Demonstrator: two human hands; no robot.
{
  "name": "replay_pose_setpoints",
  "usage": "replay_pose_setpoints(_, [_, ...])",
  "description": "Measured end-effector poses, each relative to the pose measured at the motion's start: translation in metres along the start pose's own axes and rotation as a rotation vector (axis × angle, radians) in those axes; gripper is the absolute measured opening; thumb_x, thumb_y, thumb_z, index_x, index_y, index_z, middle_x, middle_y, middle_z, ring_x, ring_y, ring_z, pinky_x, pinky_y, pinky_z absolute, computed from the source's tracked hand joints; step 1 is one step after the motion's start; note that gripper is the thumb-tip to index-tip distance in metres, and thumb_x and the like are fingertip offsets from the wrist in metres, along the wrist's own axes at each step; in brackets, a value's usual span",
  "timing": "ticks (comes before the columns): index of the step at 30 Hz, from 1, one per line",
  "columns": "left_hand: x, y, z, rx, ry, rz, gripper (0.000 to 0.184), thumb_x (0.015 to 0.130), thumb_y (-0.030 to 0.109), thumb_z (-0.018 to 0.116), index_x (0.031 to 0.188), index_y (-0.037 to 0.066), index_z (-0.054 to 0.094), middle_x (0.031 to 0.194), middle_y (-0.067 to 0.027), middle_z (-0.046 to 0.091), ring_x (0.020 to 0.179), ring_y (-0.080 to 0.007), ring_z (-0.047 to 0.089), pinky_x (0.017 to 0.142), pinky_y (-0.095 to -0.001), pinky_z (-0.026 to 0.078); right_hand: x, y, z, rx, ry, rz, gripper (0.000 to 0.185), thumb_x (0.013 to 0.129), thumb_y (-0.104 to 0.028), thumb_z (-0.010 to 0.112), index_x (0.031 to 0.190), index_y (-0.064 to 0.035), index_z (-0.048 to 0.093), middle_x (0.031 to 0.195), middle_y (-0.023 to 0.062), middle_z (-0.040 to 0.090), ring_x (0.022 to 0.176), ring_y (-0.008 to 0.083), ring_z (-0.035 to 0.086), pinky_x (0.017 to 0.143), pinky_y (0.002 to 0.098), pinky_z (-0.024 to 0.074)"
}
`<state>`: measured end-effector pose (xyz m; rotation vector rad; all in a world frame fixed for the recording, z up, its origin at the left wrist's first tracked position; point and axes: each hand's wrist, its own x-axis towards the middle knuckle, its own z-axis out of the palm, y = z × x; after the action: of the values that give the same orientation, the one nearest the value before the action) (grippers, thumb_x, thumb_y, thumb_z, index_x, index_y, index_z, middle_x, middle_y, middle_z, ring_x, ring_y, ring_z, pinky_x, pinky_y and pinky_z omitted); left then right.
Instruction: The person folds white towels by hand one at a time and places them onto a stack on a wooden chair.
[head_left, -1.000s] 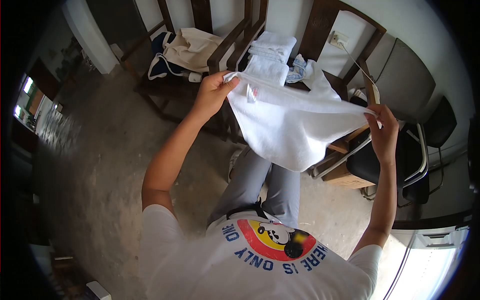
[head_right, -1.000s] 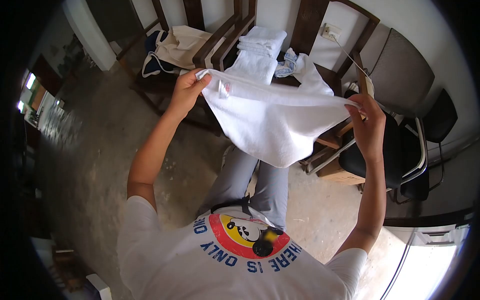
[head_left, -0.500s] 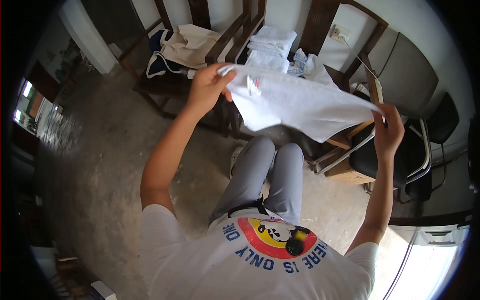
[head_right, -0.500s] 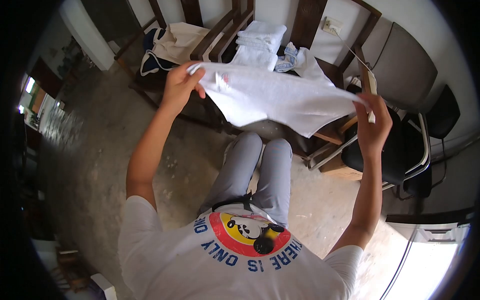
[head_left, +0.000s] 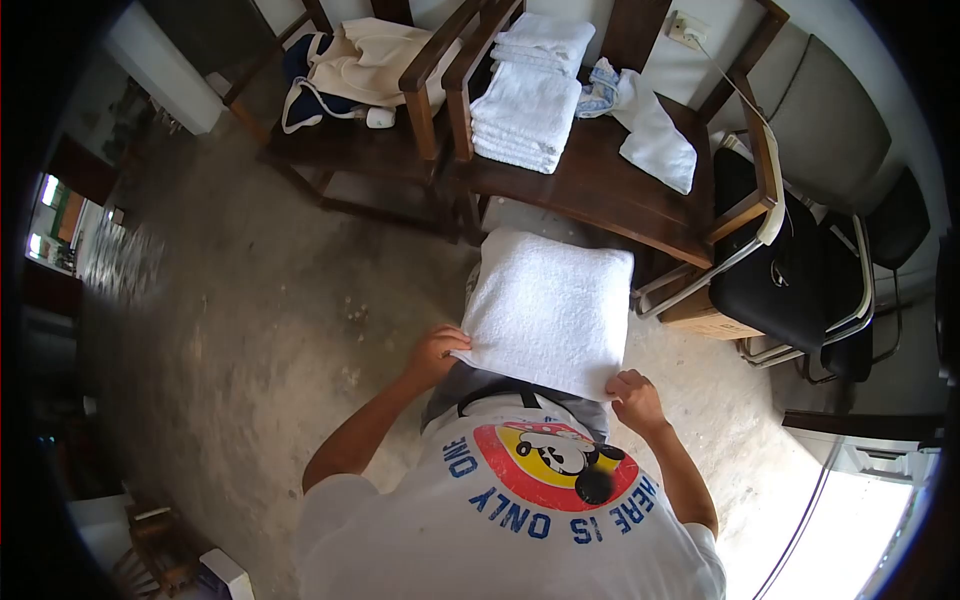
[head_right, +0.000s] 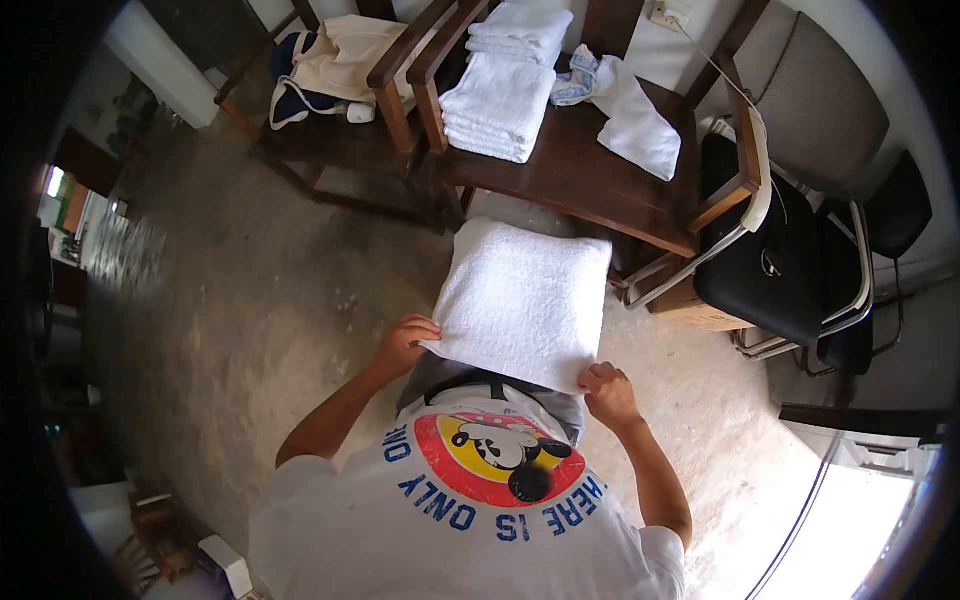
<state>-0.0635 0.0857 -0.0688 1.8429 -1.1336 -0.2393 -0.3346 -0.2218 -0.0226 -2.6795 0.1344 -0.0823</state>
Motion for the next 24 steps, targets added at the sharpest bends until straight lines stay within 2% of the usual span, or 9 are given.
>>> replay_pose_setpoints(3, [-0.006,0.016,-0.013,0.185,-0.094,0.058,0.018,0.063,0.001,0.064,0.079,0.006,0.07,0.089,-0.0068,0.065,0.091,-0.0276,0.059,0.079,-0.0367,0.048,-0.003,-0.003,-0.001,0.041,-0.087,0.016,0.024,0.056,0.004,0.063,0.075,-0.0079,0.056,0.076,0.0059,0.058,0.079,0.0277,0.058,0.068,0.0372,0.0496])
replay_pose_setpoints(6, [-0.022,0.038,-0.016,0.184,-0.229,-0.021,0.018,0.062,-0.001,0.063,0.077,0.008,0.069,0.083,-0.0054,0.061,0.086,-0.027,0.057,0.075,-0.0369,0.047,-0.016,-0.006,0.002,0.061,-0.196,0.024,0.023,0.056,0.003,0.064,0.075,-0.008,0.055,0.077,0.0061,0.058,0.078,0.0279,0.058,0.067,0.0377,0.0496])
replay_pose_setpoints(9, [-0.038,0.039,-0.014,0.195,-0.313,0.038,0.019,0.061,-0.002,0.063,0.076,0.009,0.068,0.08,-0.004,0.058,0.082,-0.0264,0.055,0.071,-0.0373,0.046,-0.026,-0.014,0.002,0.103,-0.29,0.053,0.022,0.058,0.001,0.065,0.074,-0.0081,0.055,0.077,0.0061,0.058,0.08,0.0279,0.058,0.068,0.0376,0.0498])
replay_pose_setpoints(15, [-0.049,0.042,-0.022,0.184,-0.473,-0.028,0.026,0.06,-0.002,0.068,0.082,0.01,0.069,0.08,-0.0043,0.059,0.084,-0.0268,0.055,0.077,-0.0365,0.045,-0.035,-0.018,-0.001,0.31,-0.494,0.091,0.015,0.066,-0.005,0.067,0.079,-0.0074,0.059,0.082,0.008,0.062,0.084,0.0277,0.061,0.071,0.0364,0.0504])
replay_pose_setpoints(18, [-0.033,0.038,-0.028,0.05,-0.658,-0.022,0.016,0.069,0.002,0.07,0.085,0.007,0.068,0.081,-0.0038,0.062,0.083,-0.0215,0.058,0.076,-0.0341,0.047,-0.029,-0.001,-0.017,0.426,-0.587,0.137,0.02,0.073,-0.014,0.071,0.09,-0.0071,0.065,0.088,0.0096,0.065,0.085,0.0278,0.063,0.076,0.0341,0.0507])
replay_pose_setpoints(19, [-0.022,0.035,-0.031,-0.05,-0.672,-0.168,0.012,0.073,0.006,0.07,0.086,0.006,0.068,0.082,-0.0035,0.063,0.082,-0.0188,0.058,0.075,-0.0324,0.047,-0.022,0.005,-0.026,0.445,-0.603,0.186,0.024,0.075,-0.017,0.072,0.095,-0.007,0.066,0.09,0.0104,0.067,0.086,0.0279,0.064,0.078,0.0331,0.0507])
replay_pose_setpoints(21, [0.009,0.026,-0.042,-0.251,-0.695,-0.459,0.01,0.081,0.012,0.069,0.087,0.004,0.067,0.084,-0.0027,0.064,0.081,-0.0133,0.059,0.074,-0.0291,0.047,0.004,0.001,-0.048,0.243,-0.297,0.221,0.025,0.077,-0.013,0.071,0.099,-0.004,0.066,0.095,0.012,0.068,0.09,0.0265,0.065,0.081,0.0345,0.0505])
replay_pose_setpoints(23, [0.037,-0.002,-0.032,-0.259,-0.363,-0.359,0.016,0.087,0.017,0.064,0.087,0.001,0.065,0.084,-0.0019,0.065,0.077,-0.0084,0.058,0.07,-0.0248,0.047,0.035,0.001,-0.05,0.205,0.169,0.19,0.026,0.077,-0.007,0.069,0.102,-0.0027,0.065,0.099,0.0144,0.067,0.093,0.029,0.064,0.084,0.036,0.0501])
replay_pose_setpoints(24, [0.055,-0.013,-0.024,-0.255,-0.176,-0.344,0.017,0.087,0.018,0.064,0.087,0.001,0.065,0.079,-0.0027,0.063,0.074,-0.0093,0.058,0.068,-0.0251,0.047,0.054,-0.004,-0.05,0.187,0.302,0.218,0.03,0.077,-0.006,0.068,0.106,-0.003,0.063,0.106,0.0158,0.064,0.099,0.0311,0.061,0.087,0.0371,0.0485])
